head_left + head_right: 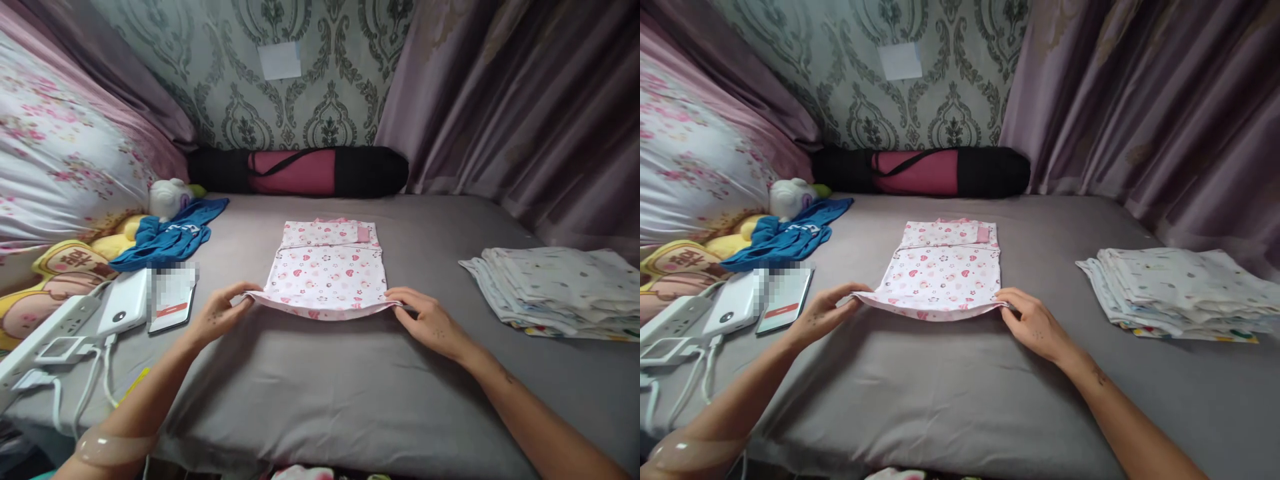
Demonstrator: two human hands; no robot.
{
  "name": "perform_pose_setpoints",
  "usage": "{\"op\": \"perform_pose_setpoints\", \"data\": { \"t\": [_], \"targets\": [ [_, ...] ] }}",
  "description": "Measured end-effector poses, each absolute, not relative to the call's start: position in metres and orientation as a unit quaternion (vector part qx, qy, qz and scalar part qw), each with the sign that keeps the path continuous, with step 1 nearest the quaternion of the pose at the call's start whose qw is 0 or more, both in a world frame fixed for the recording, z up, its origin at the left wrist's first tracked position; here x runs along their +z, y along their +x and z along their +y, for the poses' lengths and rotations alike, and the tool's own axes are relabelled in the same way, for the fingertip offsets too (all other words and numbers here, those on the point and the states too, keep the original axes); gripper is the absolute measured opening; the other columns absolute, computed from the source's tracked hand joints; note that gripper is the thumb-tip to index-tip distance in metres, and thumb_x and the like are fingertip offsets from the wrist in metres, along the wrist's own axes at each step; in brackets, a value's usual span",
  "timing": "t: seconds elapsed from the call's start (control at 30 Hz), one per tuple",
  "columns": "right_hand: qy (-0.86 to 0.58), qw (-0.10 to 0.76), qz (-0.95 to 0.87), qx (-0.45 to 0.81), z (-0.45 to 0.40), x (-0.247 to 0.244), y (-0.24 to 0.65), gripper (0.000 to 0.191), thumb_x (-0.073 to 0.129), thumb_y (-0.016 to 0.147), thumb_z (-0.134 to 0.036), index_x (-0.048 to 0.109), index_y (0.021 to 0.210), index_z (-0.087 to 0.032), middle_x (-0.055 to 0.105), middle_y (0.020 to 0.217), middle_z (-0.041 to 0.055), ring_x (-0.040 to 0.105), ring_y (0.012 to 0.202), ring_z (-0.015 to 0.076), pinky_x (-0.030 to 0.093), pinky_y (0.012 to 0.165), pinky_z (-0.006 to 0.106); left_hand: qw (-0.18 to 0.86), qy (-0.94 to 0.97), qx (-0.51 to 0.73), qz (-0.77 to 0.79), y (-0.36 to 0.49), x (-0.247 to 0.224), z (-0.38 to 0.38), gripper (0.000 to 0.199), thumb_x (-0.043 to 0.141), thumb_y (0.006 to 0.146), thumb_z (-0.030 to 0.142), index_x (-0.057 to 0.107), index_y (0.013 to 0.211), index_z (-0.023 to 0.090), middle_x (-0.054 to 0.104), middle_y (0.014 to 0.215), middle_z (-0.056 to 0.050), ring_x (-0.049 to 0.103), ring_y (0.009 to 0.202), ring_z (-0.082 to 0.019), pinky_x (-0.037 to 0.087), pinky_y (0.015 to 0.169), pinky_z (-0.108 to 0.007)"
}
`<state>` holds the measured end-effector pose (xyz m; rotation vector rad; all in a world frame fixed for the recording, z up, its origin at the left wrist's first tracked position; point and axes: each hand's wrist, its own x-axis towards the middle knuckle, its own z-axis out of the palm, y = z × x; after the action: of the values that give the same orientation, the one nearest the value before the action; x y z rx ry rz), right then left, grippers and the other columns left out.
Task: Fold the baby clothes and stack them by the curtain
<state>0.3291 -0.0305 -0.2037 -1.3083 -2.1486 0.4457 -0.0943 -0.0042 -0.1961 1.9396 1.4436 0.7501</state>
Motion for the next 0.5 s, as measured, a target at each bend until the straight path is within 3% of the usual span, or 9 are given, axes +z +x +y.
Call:
{"op": "perform_pose_setpoints", "data": {
  "t": [0.17, 0.33, 0.5],
  "targets": [
    [-0.561, 0.381, -0.721, 0.143, -0.001, -0.194, 0.318, 0.02, 0.05, 0.085, -0.028, 0.067, 0.094, -0.021, 0.072, 0.096, 0.0045, 0.066, 0.089, 0.019, 0.05, 0.083, 0.029, 0.346, 0.627, 0.437, 0.544, -0.074, -0.188, 0.026, 0.029, 0.062, 0.08, 0.045, 0.067, 0.085, 0.017, 0.069, 0.08, -0.003, 0.063, 0.078, -0.018, 0.05, 0.075, -0.027],
    [-0.636, 0.407, -0.64, 0.141, 0.044, -0.192, 0.305, 0.023, 0.048, 0.08, -0.03, 0.066, 0.085, -0.017, 0.071, 0.08, 0.0047, 0.066, 0.076, 0.0192, 0.047, 0.072, 0.027, 0.348, 0.562, 0.515, 0.546, -0.054, -0.194, 0.07, 0.031, 0.063, 0.074, 0.045, 0.062, 0.082, 0.016, 0.061, 0.072, 0.0, 0.055, 0.067, -0.014, 0.046, 0.064, -0.025],
    [-0.726, 0.355, -0.577, 0.122, 0.089, -0.194, 0.289, 0.027, 0.045, 0.085, -0.027, 0.066, 0.096, -0.015, 0.072, 0.094, 0.0099, 0.065, 0.087, 0.0216, 0.045, 0.076, 0.027, 0.308, 0.519, 0.529, 0.597, -0.038, -0.207, 0.117, 0.021, 0.052, 0.08, 0.039, 0.053, 0.074, 0.019, 0.049, 0.064, 0.004, 0.046, 0.057, -0.012, 0.039, 0.054, -0.023]
  ]
}}
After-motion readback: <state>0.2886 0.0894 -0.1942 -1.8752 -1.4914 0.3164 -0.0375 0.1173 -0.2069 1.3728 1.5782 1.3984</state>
